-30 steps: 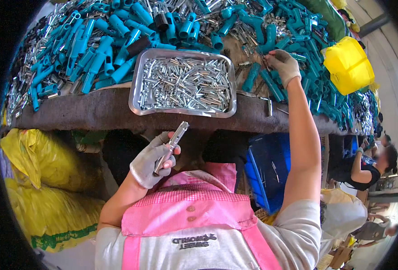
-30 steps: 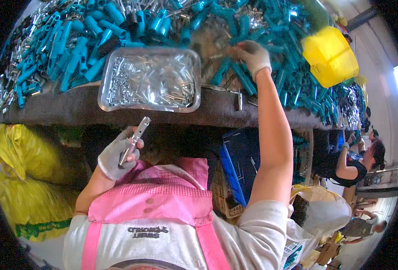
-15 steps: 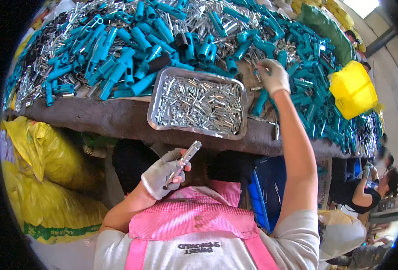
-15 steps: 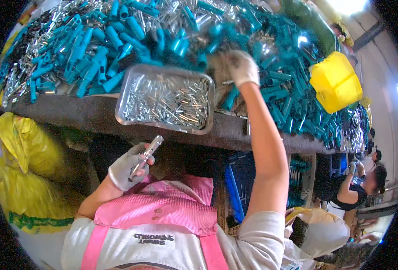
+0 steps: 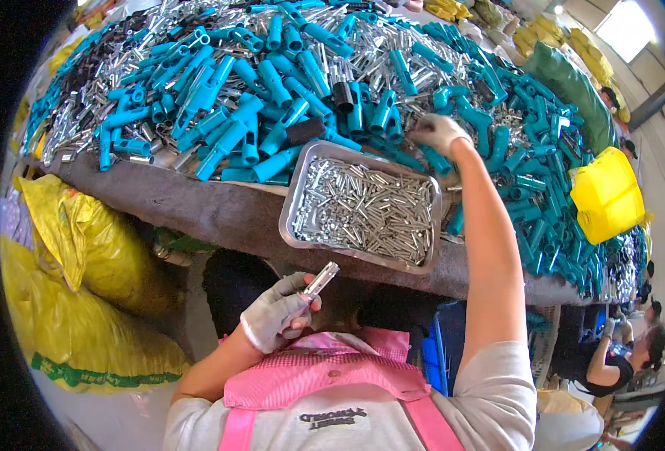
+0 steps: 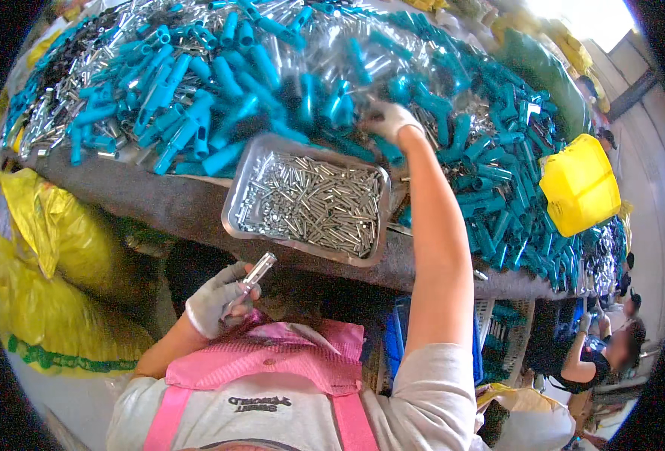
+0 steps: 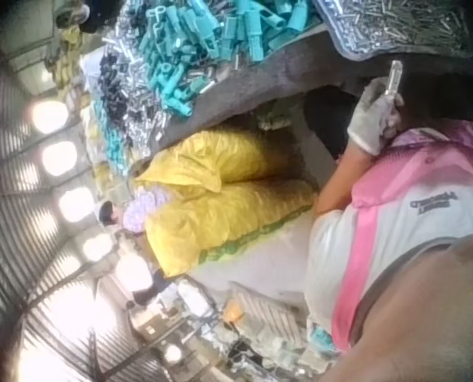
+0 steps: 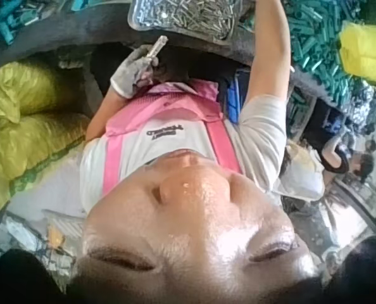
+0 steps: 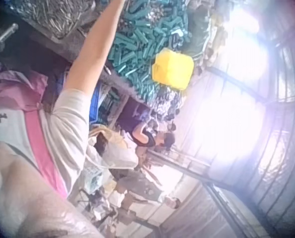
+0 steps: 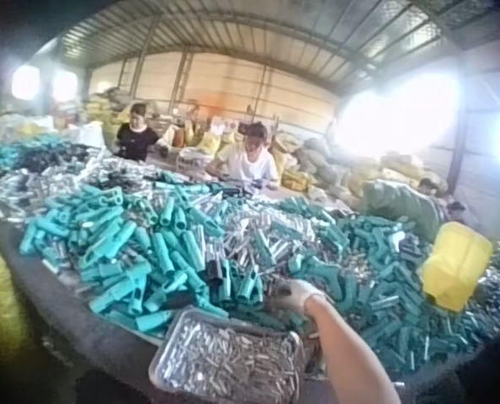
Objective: Manually assembling teal plastic handles and metal hardware components at a manufacturing workbench.
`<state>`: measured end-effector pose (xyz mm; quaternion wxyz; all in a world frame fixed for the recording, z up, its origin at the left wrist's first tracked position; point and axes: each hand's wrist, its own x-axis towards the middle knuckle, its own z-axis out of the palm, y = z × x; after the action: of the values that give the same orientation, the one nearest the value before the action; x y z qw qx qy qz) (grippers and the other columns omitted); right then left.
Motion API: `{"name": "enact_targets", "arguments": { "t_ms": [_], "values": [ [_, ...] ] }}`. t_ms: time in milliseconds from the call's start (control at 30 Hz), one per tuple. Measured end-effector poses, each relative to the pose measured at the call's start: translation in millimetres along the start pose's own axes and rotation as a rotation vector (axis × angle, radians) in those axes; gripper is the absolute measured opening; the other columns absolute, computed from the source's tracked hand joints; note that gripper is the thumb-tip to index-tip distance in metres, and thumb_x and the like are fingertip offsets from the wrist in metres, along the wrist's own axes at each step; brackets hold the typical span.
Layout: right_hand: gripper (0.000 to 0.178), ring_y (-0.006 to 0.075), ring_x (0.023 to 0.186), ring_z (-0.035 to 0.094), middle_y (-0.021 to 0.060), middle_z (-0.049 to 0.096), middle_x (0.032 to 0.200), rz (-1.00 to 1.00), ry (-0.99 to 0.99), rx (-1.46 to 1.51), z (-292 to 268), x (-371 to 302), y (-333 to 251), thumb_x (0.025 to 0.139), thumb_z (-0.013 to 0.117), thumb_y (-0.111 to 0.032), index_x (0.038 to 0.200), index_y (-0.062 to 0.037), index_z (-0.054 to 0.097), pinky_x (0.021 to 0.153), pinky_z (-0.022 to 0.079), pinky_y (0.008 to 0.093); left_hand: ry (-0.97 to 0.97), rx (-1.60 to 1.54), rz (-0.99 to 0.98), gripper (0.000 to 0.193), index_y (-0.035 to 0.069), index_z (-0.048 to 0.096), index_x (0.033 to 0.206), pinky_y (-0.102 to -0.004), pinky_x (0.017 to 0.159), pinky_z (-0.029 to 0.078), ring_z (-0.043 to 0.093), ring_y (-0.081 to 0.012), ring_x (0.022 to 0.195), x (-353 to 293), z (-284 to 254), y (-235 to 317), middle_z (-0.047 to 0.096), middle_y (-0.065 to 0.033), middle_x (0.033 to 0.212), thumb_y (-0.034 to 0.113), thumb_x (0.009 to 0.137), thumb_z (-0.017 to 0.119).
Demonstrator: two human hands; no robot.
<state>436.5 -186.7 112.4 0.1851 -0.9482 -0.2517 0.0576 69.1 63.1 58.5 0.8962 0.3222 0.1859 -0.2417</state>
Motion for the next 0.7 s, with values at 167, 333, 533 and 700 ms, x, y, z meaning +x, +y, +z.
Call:
{"name": "enact_targets", "arguments": {
  "t_ms": [167,333,533,700],
  "values": [
    [0.023,0.0093,0.060,0.054,0.0031,0.062,0.074,0.282,0.040,0.258,-10,-36,29,0.081,0.064,-0.024,0.093,-0.0035,0.063,0.053,0.043,0.0249,-0.066,-0.040,-0.005,0.030,0.014,0.048,0.117,-0.0166,0.040,0.028,0.043,-0.0070,0.054,8,-4,-2,0.056,-0.0083,0.087,0.005,0.089,0.049],
    [0.027,0.0092,0.062,0.054,0.0029,0.060,0.075,0.301,0.222,0.324,-23,-64,56,0.084,0.061,-0.023,0.098,-0.0004,0.063,0.058,0.045,0.0238,-0.081,-0.019,-0.030,0.031,0.013,0.048,0.117,-0.0179,0.038,0.028,0.044,-0.0095,0.051,8,-3,-7,0.057,-0.0115,0.086,0.007,0.087,0.051],
    [0.022,0.0075,0.064,0.048,0.0007,0.052,0.077,0.146,0.184,1.010,-19,-112,-5,0.090,0.055,-0.019,0.102,-0.0012,0.055,0.059,0.041,0.0204,-0.073,0.023,0.019,0.033,0.009,0.043,0.119,-0.0157,0.037,0.026,0.044,-0.0048,0.052,8,7,-4,0.055,-0.0058,0.084,0.016,0.088,0.052],
    [0.016,0.0064,0.059,0.048,0.0002,0.055,0.080,0.110,-0.024,1.049,28,-186,-81,0.086,0.060,-0.013,0.099,-0.0045,0.056,0.048,0.039,0.0188,-0.254,-0.119,-0.075,0.030,0.012,0.042,0.116,-0.0144,0.036,0.023,0.042,-0.0059,0.052,19,4,3,0.053,-0.0070,0.087,0.020,0.089,0.052]
  ]
}}
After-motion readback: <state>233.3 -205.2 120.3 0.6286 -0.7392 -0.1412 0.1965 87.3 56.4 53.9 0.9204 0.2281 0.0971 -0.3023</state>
